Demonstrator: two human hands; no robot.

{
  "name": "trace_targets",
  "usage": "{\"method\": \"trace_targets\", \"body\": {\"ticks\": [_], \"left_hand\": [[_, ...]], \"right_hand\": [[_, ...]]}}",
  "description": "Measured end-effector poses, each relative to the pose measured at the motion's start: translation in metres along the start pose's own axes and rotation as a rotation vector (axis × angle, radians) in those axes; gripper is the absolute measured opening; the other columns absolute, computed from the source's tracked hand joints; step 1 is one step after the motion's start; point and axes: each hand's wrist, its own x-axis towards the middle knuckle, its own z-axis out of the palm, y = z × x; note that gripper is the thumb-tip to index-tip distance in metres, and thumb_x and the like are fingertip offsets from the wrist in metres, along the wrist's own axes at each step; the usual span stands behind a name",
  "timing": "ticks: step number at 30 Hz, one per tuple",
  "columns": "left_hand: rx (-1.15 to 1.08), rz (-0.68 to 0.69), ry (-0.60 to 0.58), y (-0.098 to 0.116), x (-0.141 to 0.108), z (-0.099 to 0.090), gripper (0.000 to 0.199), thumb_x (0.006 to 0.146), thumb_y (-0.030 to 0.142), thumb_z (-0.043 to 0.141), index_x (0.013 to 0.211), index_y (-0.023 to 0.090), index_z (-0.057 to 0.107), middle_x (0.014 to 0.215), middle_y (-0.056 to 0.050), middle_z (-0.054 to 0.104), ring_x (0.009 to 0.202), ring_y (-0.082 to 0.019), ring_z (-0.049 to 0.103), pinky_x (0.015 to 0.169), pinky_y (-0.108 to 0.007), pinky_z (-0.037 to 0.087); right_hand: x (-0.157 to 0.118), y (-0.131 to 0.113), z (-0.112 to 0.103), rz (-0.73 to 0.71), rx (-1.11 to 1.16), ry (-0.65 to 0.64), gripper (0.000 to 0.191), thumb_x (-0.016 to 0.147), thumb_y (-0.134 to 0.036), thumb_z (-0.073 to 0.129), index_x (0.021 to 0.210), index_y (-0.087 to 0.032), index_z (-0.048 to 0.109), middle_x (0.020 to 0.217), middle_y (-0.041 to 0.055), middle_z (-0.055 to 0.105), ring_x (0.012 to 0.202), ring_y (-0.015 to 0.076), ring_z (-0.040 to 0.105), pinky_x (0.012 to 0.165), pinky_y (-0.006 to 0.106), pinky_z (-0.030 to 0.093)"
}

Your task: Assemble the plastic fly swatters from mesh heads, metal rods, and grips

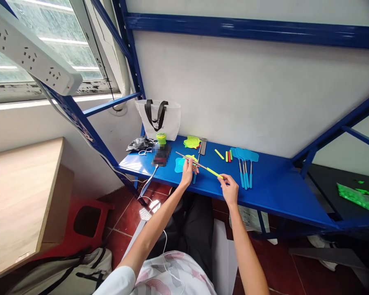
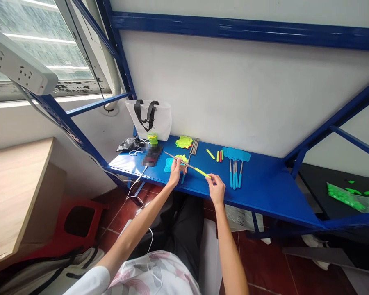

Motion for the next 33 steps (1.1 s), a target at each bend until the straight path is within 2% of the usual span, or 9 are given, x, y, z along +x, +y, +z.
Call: {"method": "trace_targets", "body": {"ticks": [10,15,19,22,26,30,33], "left_hand": [[0.009,-0.002,-0.017,0.000,0.002,-0.001,0.060,0.100,0.082,0.061,0.107,0.023,0.051,0.079,-0.001,0.071,0.055,-0.014,0.066,0.051,-0.025,0.048],[0.089,0.010,-0.137,0.002,-0.001,0.003,0.059,0.101,0.078,0.061,0.110,0.020,0.063,0.085,-0.004,0.073,0.061,-0.015,0.066,0.052,-0.025,0.048],[0.223,0.044,-0.278,0.009,-0.006,0.005,0.058,0.102,0.075,0.062,0.108,0.019,0.079,0.094,-0.008,0.075,0.087,-0.022,0.070,0.065,-0.029,0.055],[0.308,0.063,-0.281,0.013,-0.008,0.006,0.059,0.105,0.074,0.058,0.107,0.021,0.084,0.107,-0.010,0.079,0.105,-0.027,0.071,0.084,-0.034,0.058],[0.510,0.181,-0.312,0.008,-0.006,0.006,0.049,0.110,0.063,0.054,0.105,0.026,0.086,0.108,-0.008,0.081,0.114,-0.029,0.070,0.108,-0.042,0.051],[0.790,0.285,-0.311,-0.002,-0.007,0.007,0.039,0.113,0.051,0.056,0.104,0.026,0.084,0.117,-0.008,0.080,0.117,-0.030,0.068,0.109,-0.045,0.045],[0.951,0.291,-0.202,-0.004,-0.010,0.007,0.033,0.113,0.047,0.057,0.105,0.025,0.081,0.115,-0.009,0.078,0.116,-0.030,0.067,0.104,-0.045,0.043]], "right_hand": [[-0.001,-0.003,0.001,-0.048,-0.010,-0.041,0.057,0.104,-0.077,0.055,0.108,-0.024,0.078,0.109,0.0113,0.079,0.082,0.0244,0.071,0.066,0.034,0.059],[-0.004,0.004,0.006,-0.070,-0.058,-0.037,0.059,0.104,-0.079,0.055,0.109,-0.025,0.080,0.105,0.0104,0.081,0.075,0.0235,0.070,0.069,0.035,0.059],[-0.008,0.009,0.007,-0.047,-0.147,-0.094,0.064,0.104,-0.082,0.051,0.111,-0.027,0.083,0.100,0.0101,0.084,0.075,0.0251,0.072,0.073,0.037,0.058],[-0.011,0.007,0.006,-0.103,-0.229,-0.136,0.060,0.107,-0.078,0.050,0.108,-0.027,0.082,0.093,0.0084,0.082,0.073,0.0232,0.070,0.074,0.035,0.055],[-0.014,0.001,0.005,-0.242,-0.349,-0.189,0.047,0.111,-0.062,0.054,0.091,-0.025,0.076,0.080,0.0038,0.072,0.075,0.0198,0.066,0.071,0.031,0.046],[-0.014,-0.002,0.008,-0.263,-0.437,-0.180,0.045,0.112,-0.049,0.052,0.077,-0.025,0.064,0.072,0.0015,0.063,0.073,0.0186,0.062,0.068,0.030,0.039],[-0.013,-0.004,0.010,-0.230,-0.476,-0.137,0.047,0.113,-0.048,0.051,0.073,-0.025,0.060,0.069,0.0009,0.060,0.070,0.0181,0.059,0.066,0.030,0.036]]}}
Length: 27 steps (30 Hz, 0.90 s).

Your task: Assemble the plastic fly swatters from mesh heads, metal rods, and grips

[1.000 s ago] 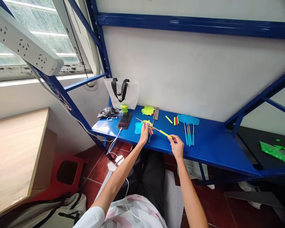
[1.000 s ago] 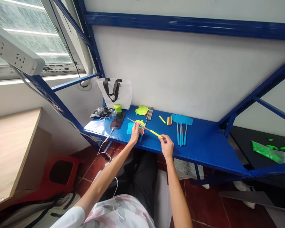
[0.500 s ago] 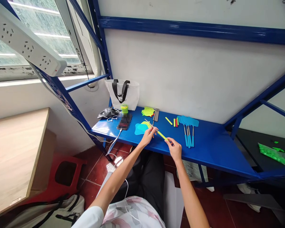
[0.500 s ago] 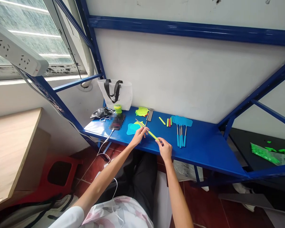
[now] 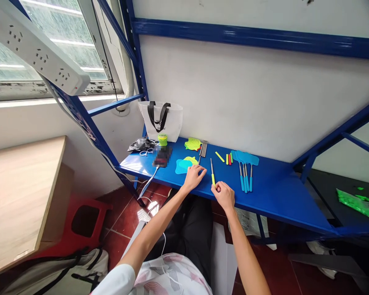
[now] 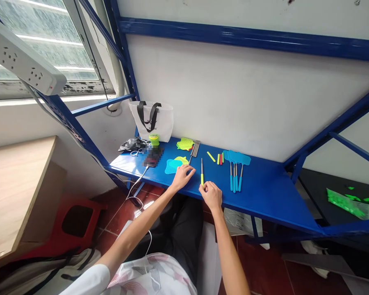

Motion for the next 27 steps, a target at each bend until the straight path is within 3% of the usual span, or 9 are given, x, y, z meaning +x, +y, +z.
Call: {"method": "trace_targets", "body": {"ticks": [4,9,13,16,19,22,25,27], "left_hand": [[0.119,-0.117,0.085,-0.001,-0.002,-0.001,0.030,0.112,0.042,0.059,0.098,0.022,0.076,0.100,-0.008,0.072,0.098,-0.028,0.066,0.093,-0.042,0.042],[0.120,0.017,-0.055,0.000,-0.003,0.000,0.023,0.110,0.037,0.062,0.095,0.023,0.074,0.085,-0.004,0.069,0.090,-0.026,0.066,0.090,-0.040,0.042],[0.007,0.090,-0.122,0.003,-0.003,-0.002,0.025,0.110,0.044,0.063,0.102,0.023,0.075,0.103,-0.007,0.074,0.092,-0.024,0.069,0.088,-0.038,0.046],[0.000,0.100,-0.085,-0.001,0.001,-0.007,0.025,0.113,0.042,0.058,0.106,0.024,0.074,0.110,-0.008,0.075,0.097,-0.025,0.070,0.090,-0.039,0.048],[0.158,0.104,-0.051,-0.016,0.006,-0.019,0.023,0.113,0.035,0.054,0.107,0.024,0.073,0.115,-0.010,0.075,0.112,-0.030,0.068,0.099,-0.044,0.047],[0.303,0.111,-0.027,-0.034,0.008,-0.030,0.018,0.110,0.031,0.058,0.116,0.025,0.073,0.134,-0.015,0.071,0.135,-0.036,0.060,0.115,-0.054,0.042],[0.363,0.111,-0.040,-0.043,0.005,-0.032,0.029,0.107,0.038,0.063,0.132,0.026,0.071,0.149,-0.017,0.066,0.147,-0.040,0.053,0.126,-0.064,0.033],[0.384,0.123,-0.090,-0.043,0.002,-0.030,0.036,0.109,0.040,0.059,0.141,0.027,0.068,0.153,-0.016,0.064,0.148,-0.039,0.054,0.128,-0.067,0.031]], "right_hand": [[0.001,-0.001,-0.003,-0.027,0.045,-0.034,0.049,0.117,-0.053,0.046,0.085,-0.025,0.069,0.075,0.0025,0.067,0.075,0.0194,0.065,0.068,0.030,0.037],[0.000,-0.001,-0.005,-0.046,0.015,-0.042,0.051,0.120,-0.050,0.038,0.100,-0.025,0.077,0.092,0.0082,0.075,0.091,0.0238,0.070,0.078,0.032,0.046],[0.001,-0.002,0.001,-0.016,-0.129,-0.003,0.046,0.118,-0.038,0.036,0.122,-0.023,0.079,0.127,0.0150,0.078,0.119,0.0294,0.068,0.101,0.041,0.048],[0.002,0.003,0.006,-0.009,-0.186,-0.036,0.048,0.116,-0.036,0.037,0.141,-0.023,0.075,0.152,0.0162,0.070,0.141,0.0332,0.061,0.117,0.052,0.043],[0.001,0.013,0.009,-0.010,-0.173,-0.105,0.051,0.117,-0.039,0.036,0.151,-0.025,0.071,0.160,0.0145,0.066,0.148,0.0334,0.058,0.123,0.058,0.041],[-0.001,0.023,0.008,-0.017,-0.165,-0.186,0.053,0.117,-0.048,0.036,0.158,-0.033,0.066,0.166,0.0096,0.062,0.154,0.0347,0.054,0.128,0.067,0.034],[-0.003,0.026,0.006,0.030,-0.204,-0.227,0.055,0.116,-0.056,0.037,0.165,-0.040,0.059,0.174,0.0048,0.052,0.164,0.0398,0.041,0.130,0.078,0.022],[-0.004,0.023,0.004,0.070,-0.236,-0.249,0.059,0.116,-0.059,0.035,0.168,-0.039,0.055,0.179,0.0041,0.045,0.168,0.0415,0.034,0.132,0.079,0.020]]}}
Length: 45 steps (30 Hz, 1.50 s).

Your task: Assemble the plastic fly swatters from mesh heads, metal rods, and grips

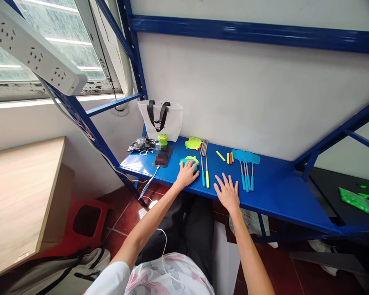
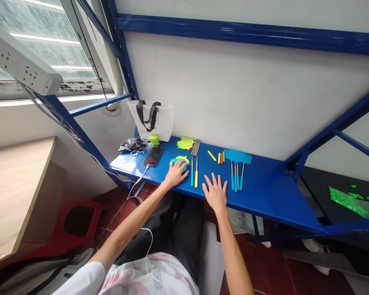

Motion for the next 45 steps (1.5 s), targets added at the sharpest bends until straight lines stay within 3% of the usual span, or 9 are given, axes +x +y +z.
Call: {"method": "trace_targets", "body": {"ticks": [6,21,28,35,40,45], "left_hand": [[0.027,0.047,-0.083,0.0040,-0.0014,-0.0009,0.040,0.116,0.040,0.045,0.147,0.029,0.066,0.157,-0.012,0.065,0.150,-0.034,0.057,0.131,-0.063,0.033],[-0.049,0.050,-0.035,-0.0001,-0.0027,-0.0011,0.036,0.115,0.042,0.050,0.141,0.030,0.071,0.152,-0.010,0.069,0.145,-0.035,0.061,0.131,-0.062,0.034],[-0.041,0.026,-0.027,-0.0019,-0.0037,0.0017,0.038,0.115,0.042,0.051,0.147,0.026,0.065,0.151,-0.013,0.070,0.145,-0.034,0.062,0.131,-0.062,0.035],[-0.030,0.025,-0.055,-0.0001,-0.0045,-0.0016,0.040,0.112,0.050,0.057,0.140,0.025,0.070,0.159,-0.014,0.063,0.153,-0.035,0.054,0.132,-0.060,0.035],[-0.011,0.072,-0.108,0.0026,-0.0046,-0.0049,0.050,0.110,0.060,0.057,0.146,0.028,0.071,0.167,-0.013,0.056,0.161,-0.038,0.044,0.138,-0.067,0.022],[-0.042,0.110,-0.209,0.0016,-0.0040,-0.0082,0.055,0.111,0.068,0.050,0.152,0.039,0.071,0.178,-0.006,0.044,0.169,-0.039,0.030,0.139,-0.070,0.012]], "right_hand": [[-0.0002,-0.0082,-0.0074,0.019,-0.037,-0.047,0.062,0.117,-0.060,0.029,0.170,-0.037,0.053,0.181,0.0041,0.042,0.170,0.0387,0.031,0.135,0.073,0.019],[-0.0003,-0.0045,0.0015,0.001,-0.007,0.038,0.057,0.116,-0.056,0.039,0.165,-0.035,0.060,0.176,0.0062,0.049,0.166,0.0418,0.038,0.133,0.076,0.024],[-0.0005,-0.0037,0.0020,0.002,-0.010,0.035,0.058,0.116,-0.057,0.039,0.166,-0.036,0.059,0.176,0.0059,0.049,0.166,0.0410,0.038,0.133,0.075,0.024],[-0.0003,-0.0056,0.0000,0.007,-0.036,0.029,0.059,0.116,-0.056,0.034,0.166,-0.036,0.059,0.176,0.0053,0.049,0.166,0.0399,0.038,0.133,0.074,0.024],[-0.0006,-0.0080,-0.0024,0.014,-0.048,0.008,0.060,0.116,-0.057,0.034,0.168,-0.036,0.057,0.177,0.0050,0.047,0.166,0.0396,0.037,0.134,0.073,0.024],[-0.0004,-0.0079,-0.0041,0.024,-0.021,0.023,0.058,0.118,-0.053,0.033,0.166,-0.036,0.059,0.176,0.0045,0.049,0.166,0.0373,0.038,0.134,0.071,0.024]]}}
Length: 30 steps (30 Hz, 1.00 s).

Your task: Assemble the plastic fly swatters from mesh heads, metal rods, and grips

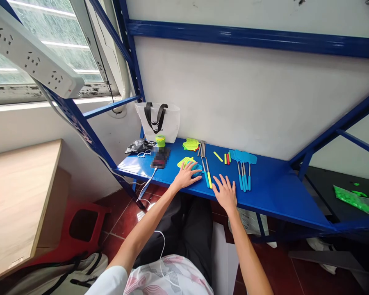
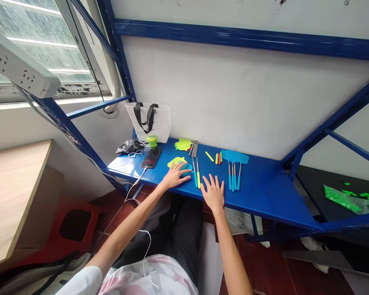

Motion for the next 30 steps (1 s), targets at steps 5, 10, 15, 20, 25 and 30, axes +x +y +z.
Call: {"method": "trace_targets", "body": {"ticks": [5,10,15,20,25,30], "left_hand": [[-0.019,-0.003,0.026,-0.004,0.001,0.005,0.050,0.114,0.055,0.049,0.160,0.041,0.063,0.178,-0.006,0.044,0.170,-0.039,0.030,0.137,-0.072,0.015],[-0.030,-0.083,0.100,-0.006,0.003,0.013,0.070,0.105,0.065,0.065,0.166,0.032,0.054,0.170,-0.015,0.053,0.165,-0.042,0.037,0.135,-0.074,0.019],[-0.069,-0.088,0.139,-0.007,0.004,0.011,0.080,0.096,0.073,0.074,0.159,0.027,0.057,0.152,-0.018,0.060,0.151,-0.042,0.052,0.134,-0.069,0.025],[-0.156,-0.093,0.197,-0.008,0.002,0.009,0.090,0.086,0.072,0.086,0.160,0.032,0.054,0.148,-0.016,0.052,0.148,-0.041,0.052,0.123,-0.060,0.047],[-0.206,-0.106,0.237,-0.008,0.001,0.007,0.082,0.085,0.064,0.091,0.154,0.033,0.058,0.149,-0.013,0.049,0.146,-0.039,0.054,0.119,-0.055,0.052],[-0.367,-0.160,0.314,-0.008,0.002,-0.002,0.058,0.095,0.049,0.085,0.147,0.032,0.063,0.143,-0.011,0.060,0.140,-0.034,0.058,0.114,-0.050,0.054]], "right_hand": [[0.001,-0.001,-0.009,-0.003,0.184,0.108,0.061,0.120,-0.048,0.023,0.162,-0.031,0.063,0.164,0.0071,0.063,0.152,0.0268,0.057,0.131,0.054,0.037],[-0.002,-0.013,-0.018,-0.270,0.149,-0.034,0.054,0.118,-0.056,0.034,0.164,-0.043,0.059,0.177,-0.0007,0.048,0.164,0.0289,0.043,0.134,0.058,0.030],[-0.002,-0.017,-0.013,-0.202,0.247,0.150,0.051,0.117,-0.052,0.040,0.112,-0.027,0.084,0.138,0.0099,0.079,0.136,0.0319,0.067,0.129,0.058,0.036],[0.001,-0.014,-0.004,-0.073,0.193,0.282,0.040,0.115,-0.046,0.044,0.113,-0.023,0.077,0.123,0.0145,0.078,0.121,0.0315,0.067,0.115,0.049,0.045],[0.003,-0.008,0.008,0.067,0.155,0.308,0.048,0.113,-0.059,0.043,0.106,-0.024,0.074,0.136,0.0182,0.069,0.125,0.0362,0.060,0.104,0.050,0.047],[0.009,0.002,0.009,0.118,0.291,0.377,0.055,0.113,-0.066,0.040,0.097,-0.024,0.072,0.136,0.0191,0.069,0.128,0.0378,0.060,0.106,0.054,0.048]]}}
